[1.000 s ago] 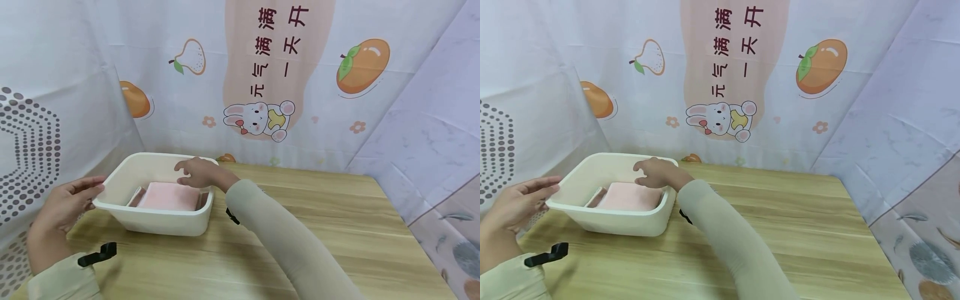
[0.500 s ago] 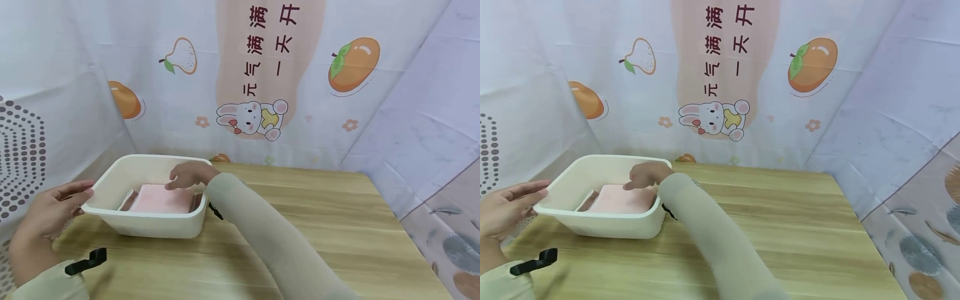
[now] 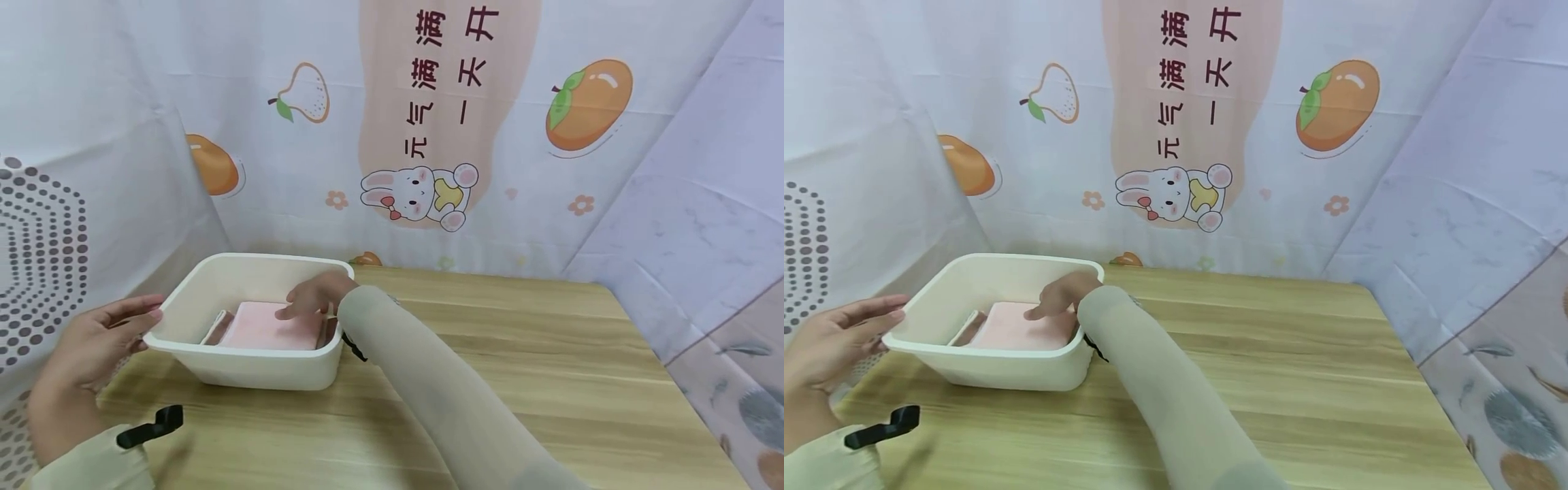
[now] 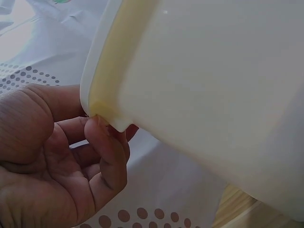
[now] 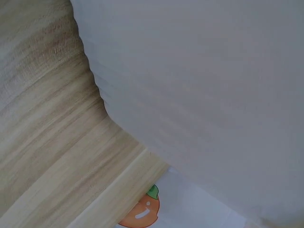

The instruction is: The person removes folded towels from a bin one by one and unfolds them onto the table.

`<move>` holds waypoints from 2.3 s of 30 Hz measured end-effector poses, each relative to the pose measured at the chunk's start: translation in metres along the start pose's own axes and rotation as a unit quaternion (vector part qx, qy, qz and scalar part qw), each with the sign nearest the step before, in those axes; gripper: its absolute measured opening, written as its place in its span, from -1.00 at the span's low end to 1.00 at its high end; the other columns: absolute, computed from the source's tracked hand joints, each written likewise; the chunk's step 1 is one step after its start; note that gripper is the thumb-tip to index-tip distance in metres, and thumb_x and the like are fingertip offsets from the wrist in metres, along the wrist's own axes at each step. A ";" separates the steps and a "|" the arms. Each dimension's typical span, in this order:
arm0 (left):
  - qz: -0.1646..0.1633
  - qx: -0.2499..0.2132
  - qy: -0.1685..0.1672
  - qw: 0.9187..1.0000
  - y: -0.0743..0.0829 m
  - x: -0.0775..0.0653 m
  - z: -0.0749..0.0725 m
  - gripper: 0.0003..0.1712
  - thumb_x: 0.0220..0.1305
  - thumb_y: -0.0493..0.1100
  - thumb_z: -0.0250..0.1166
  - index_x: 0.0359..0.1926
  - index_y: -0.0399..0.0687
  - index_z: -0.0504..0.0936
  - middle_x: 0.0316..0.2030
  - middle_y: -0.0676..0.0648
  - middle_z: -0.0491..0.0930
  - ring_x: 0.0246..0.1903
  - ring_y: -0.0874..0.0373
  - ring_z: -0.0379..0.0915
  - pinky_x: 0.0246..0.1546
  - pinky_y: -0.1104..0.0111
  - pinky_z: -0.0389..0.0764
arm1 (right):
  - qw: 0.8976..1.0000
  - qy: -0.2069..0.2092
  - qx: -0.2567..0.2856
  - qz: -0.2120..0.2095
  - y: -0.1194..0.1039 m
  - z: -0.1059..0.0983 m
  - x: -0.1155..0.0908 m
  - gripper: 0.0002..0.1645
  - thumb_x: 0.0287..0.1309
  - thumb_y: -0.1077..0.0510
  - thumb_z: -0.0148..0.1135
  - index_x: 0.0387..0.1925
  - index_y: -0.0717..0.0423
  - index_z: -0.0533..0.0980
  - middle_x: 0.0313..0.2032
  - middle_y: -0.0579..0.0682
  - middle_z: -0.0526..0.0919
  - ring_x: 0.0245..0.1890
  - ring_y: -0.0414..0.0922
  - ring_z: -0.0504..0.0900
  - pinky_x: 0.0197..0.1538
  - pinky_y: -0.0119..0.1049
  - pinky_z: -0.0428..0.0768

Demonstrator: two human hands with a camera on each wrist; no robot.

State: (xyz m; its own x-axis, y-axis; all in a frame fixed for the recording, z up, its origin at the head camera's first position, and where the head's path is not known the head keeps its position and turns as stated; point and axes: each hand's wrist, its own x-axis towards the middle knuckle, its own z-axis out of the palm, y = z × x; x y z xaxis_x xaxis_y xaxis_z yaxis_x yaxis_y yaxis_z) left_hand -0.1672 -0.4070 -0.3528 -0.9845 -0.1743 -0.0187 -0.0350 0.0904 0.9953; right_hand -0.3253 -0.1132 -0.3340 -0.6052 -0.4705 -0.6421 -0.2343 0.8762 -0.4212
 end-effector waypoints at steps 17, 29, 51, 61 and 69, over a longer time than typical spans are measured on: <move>-0.003 0.025 0.008 1.000 0.000 0.002 0.002 -0.74 0.32 -0.14 0.44 0.02 0.21 0.76 -0.21 0.31 0.70 -0.32 0.32 0.57 -0.42 0.44 0.62 | 0.986 -0.043 0.156 -0.030 0.002 -0.008 0.001 -0.45 0.31 -0.22 0.33 0.27 -0.24 0.51 0.36 -0.10 0.43 0.33 0.09 0.43 0.20 0.03 0.59; -0.007 0.033 -0.002 0.999 0.001 0.001 0.001 -0.73 0.33 -0.13 0.43 0.03 0.23 0.74 -0.20 0.30 0.71 -0.30 0.33 0.55 -0.40 0.45 0.61 | 0.979 -0.070 0.170 -0.086 0.002 -0.005 0.004 -0.43 0.34 -0.10 0.33 0.33 -0.17 0.47 0.28 -0.10 0.47 0.39 0.13 0.34 0.23 0.09 0.56; 0.005 0.041 -0.006 0.999 0.002 0.001 -0.003 -0.71 0.34 -0.13 0.43 0.06 0.20 0.72 -0.18 0.31 0.69 -0.29 0.35 0.54 -0.39 0.46 0.61 | 0.974 -0.037 0.219 -0.035 0.000 -0.002 0.003 -0.15 0.26 -0.03 0.44 0.50 -0.10 0.29 0.46 -0.04 0.31 0.41 0.08 0.33 0.24 0.09 0.56; -0.002 0.055 -0.008 0.998 0.004 0.001 -0.003 -0.70 0.33 -0.10 0.43 0.07 0.21 0.72 -0.19 0.31 0.70 -0.29 0.33 0.54 -0.38 0.44 0.61 | 0.949 -0.081 0.302 -0.039 -0.002 -0.004 0.009 -0.66 0.37 0.05 0.33 -0.03 0.16 0.43 -0.40 0.08 0.37 -0.20 0.05 0.48 0.01 -0.01 0.64; 0.002 0.061 -0.006 0.998 0.004 0.000 -0.004 -0.70 0.33 -0.11 0.44 0.06 0.19 0.73 -0.19 0.33 0.70 -0.29 0.35 0.53 -0.38 0.45 0.61 | 0.977 -0.069 0.196 -0.042 -0.001 -0.001 0.010 -0.60 0.37 -0.09 0.31 -0.35 0.07 0.37 -0.33 0.03 0.38 -0.18 -0.04 0.43 0.06 -0.08 0.57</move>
State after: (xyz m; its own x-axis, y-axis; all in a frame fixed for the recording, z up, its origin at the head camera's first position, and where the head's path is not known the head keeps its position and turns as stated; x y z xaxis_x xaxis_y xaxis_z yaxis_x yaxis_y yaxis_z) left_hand -0.1669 -0.4103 -0.3489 -0.9866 -0.1623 -0.0163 -0.0507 0.2100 0.9764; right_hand -0.3319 -0.1183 -0.3388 -0.4814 -0.5719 -0.6642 0.0466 0.7400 -0.6710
